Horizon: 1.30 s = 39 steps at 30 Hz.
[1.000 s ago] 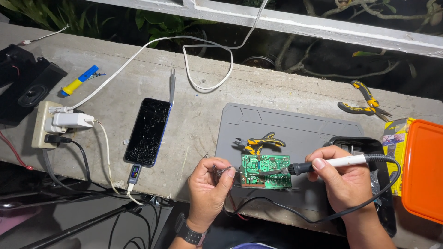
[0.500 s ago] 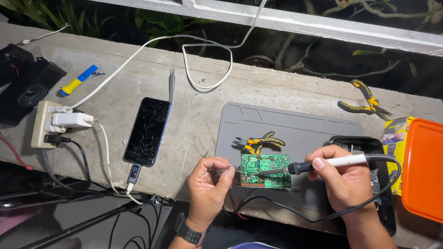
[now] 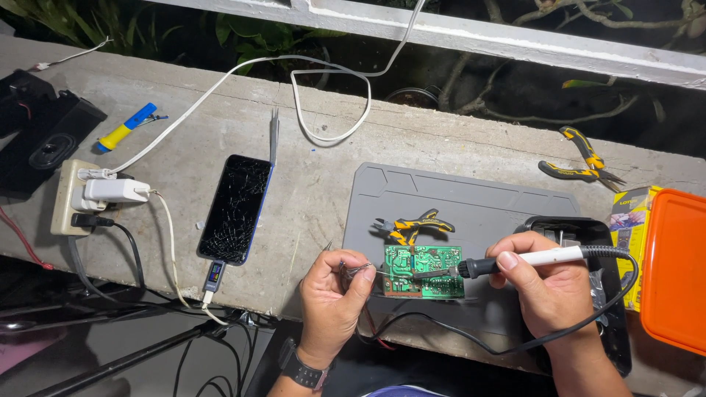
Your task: Soldering wires onto a printed circuit board at a repair bench.
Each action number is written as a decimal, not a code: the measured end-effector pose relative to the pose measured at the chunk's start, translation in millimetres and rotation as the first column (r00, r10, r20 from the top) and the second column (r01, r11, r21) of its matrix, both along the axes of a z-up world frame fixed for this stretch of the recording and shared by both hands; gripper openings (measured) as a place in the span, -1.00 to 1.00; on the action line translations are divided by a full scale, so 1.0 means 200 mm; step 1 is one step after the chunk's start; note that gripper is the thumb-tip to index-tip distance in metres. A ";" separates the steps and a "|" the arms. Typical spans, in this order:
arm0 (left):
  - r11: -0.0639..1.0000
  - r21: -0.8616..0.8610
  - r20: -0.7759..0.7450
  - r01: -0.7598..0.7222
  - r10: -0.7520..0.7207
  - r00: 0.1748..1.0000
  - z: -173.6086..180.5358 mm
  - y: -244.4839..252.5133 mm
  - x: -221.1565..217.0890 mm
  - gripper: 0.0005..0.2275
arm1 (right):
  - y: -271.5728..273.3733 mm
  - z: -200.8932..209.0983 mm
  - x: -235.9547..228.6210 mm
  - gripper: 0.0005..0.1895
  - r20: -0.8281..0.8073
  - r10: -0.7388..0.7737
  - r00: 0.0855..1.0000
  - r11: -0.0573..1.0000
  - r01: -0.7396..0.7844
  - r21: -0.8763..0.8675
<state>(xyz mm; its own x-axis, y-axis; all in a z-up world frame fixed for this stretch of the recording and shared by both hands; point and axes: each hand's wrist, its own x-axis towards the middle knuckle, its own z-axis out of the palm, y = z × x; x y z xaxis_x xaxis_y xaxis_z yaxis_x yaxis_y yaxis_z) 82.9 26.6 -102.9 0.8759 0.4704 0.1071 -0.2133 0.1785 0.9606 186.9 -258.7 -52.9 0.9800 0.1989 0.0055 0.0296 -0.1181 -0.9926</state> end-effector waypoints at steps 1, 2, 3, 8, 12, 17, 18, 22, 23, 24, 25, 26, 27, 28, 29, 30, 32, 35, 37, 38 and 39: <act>1.000 0.001 0.000 -0.001 0.001 1.000 0.00 0.00 0.00 -0.86 | 0.01 0.01 0.00 -0.81 0.000 0.001 1.000 1.000 -0.001 0.001; 1.000 0.007 -0.001 -0.002 0.002 1.000 0.00 0.00 0.00 -0.86 | 0.01 0.01 0.00 -0.81 0.001 0.001 1.000 1.000 -0.001 -0.007; 1.000 0.013 -0.001 -0.002 0.002 1.000 0.00 0.00 0.00 -0.86 | 0.01 0.02 0.00 -0.80 0.003 0.001 1.000 1.000 -0.001 -0.016; 1.000 0.015 -0.002 -0.002 0.002 1.000 0.00 0.00 0.00 -0.86 | 0.01 0.02 0.00 -0.81 0.005 0.003 1.000 1.000 -0.003 -0.012; 1.000 0.023 0.002 0.005 -0.005 1.000 0.01 0.01 0.00 -0.86 | 0.01 0.02 0.00 -0.81 0.014 0.012 1.000 1.000 -0.012 -0.018; 1.000 0.028 0.000 0.005 -0.005 1.000 0.01 0.00 0.00 -0.87 | 0.01 0.02 0.00 -0.80 0.014 0.010 1.000 1.000 -0.010 -0.026; 0.999 0.034 -0.001 0.005 -0.005 1.000 0.01 0.00 0.00 -0.87 | 0.00 0.01 0.00 -0.81 0.008 0.002 1.000 1.000 -0.002 -0.021; 1.000 0.028 -0.009 0.009 -0.009 1.000 0.00 0.00 0.00 -0.87 | 0.01 0.01 0.00 -0.81 0.003 0.006 1.000 1.000 -0.006 -0.003; 1.000 0.026 -0.008 0.007 -0.007 1.000 0.00 0.00 0.00 -0.86 | 0.01 0.02 0.00 -0.80 0.016 0.011 1.000 1.000 -0.011 -0.016; 1.000 0.024 -0.007 0.006 -0.006 1.000 0.00 0.00 0.00 -0.86 | 0.02 0.03 0.00 -0.80 0.029 0.016 0.999 0.999 -0.015 -0.028; 1.000 0.024 -0.007 0.006 -0.006 1.000 0.00 0.00 0.00 -0.86 | 0.01 0.03 0.00 -0.80 0.029 0.015 0.999 0.999 -0.015 -0.028; 1.000 0.021 -0.008 0.010 -0.010 1.000 0.00 0.00 0.00 -0.86 | 0.01 0.03 0.00 -0.80 0.035 0.003 0.999 0.997 -0.001 -0.077; 1.000 0.017 -0.010 0.015 -0.014 1.000 0.00 0.00 0.00 -0.86 | 0.00 0.03 0.00 -0.80 0.042 -0.009 0.999 0.992 0.014 -0.125; 1.000 0.018 -0.010 0.015 -0.015 1.000 0.01 0.00 0.00 -0.86 | 0.00 0.02 -0.01 -0.80 0.042 -0.009 0.999 0.992 0.014 -0.124; 1.000 0.021 -0.013 0.015 -0.015 1.000 0.01 0.00 0.00 -0.86 | 0.00 0.01 -0.01 -0.81 0.015 -0.018 1.000 0.998 0.018 -0.065; 1.000 0.024 -0.017 0.016 -0.016 1.000 0.01 0.00 0.00 -0.86 | 0.01 0.01 -0.01 -0.83 -0.012 -0.025 1.000 1.000 0.025 -0.006; 1.000 0.026 -0.015 0.016 -0.016 1.000 0.01 0.00 0.00 -0.86 | 0.00 0.01 0.00 -0.82 -0.016 -0.019 1.000 1.000 0.019 -0.004; 1.000 0.025 -0.017 0.012 -0.011 1.000 0.00 0.00 0.00 -0.86 | 0.00 0.01 0.00 -0.82 -0.021 -0.014 1.000 1.000 0.014 -0.004; 1.000 0.023 -0.021 0.006 -0.005 1.000 -0.01 0.00 0.00 -0.86 | 0.01 0.01 0.00 -0.82 -0.021 -0.016 1.000 1.000 0.015 -0.006; 0.999 -0.040 -0.020 0.005 -0.006 1.000 -0.02 0.01 0.00 -0.86 | 0.02 0.01 -0.01 -0.81 -0.012 -0.020 1.000 0.996 0.021 0.085; 0.995 -0.103 -0.019 0.004 -0.006 1.000 -0.03 0.01 0.00 -0.85 | 0.03 0.02 -0.01 -0.81 -0.004 -0.026 1.000 0.984 0.026 0.176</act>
<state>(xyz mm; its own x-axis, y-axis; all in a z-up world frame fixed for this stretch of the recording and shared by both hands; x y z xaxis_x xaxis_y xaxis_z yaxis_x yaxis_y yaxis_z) 82.7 27.8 -109.3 0.8798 0.4735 0.0418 -0.1941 0.2775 0.9409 185.1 -252.7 -49.0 0.9848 0.1695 0.0369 0.0275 0.0575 -0.9980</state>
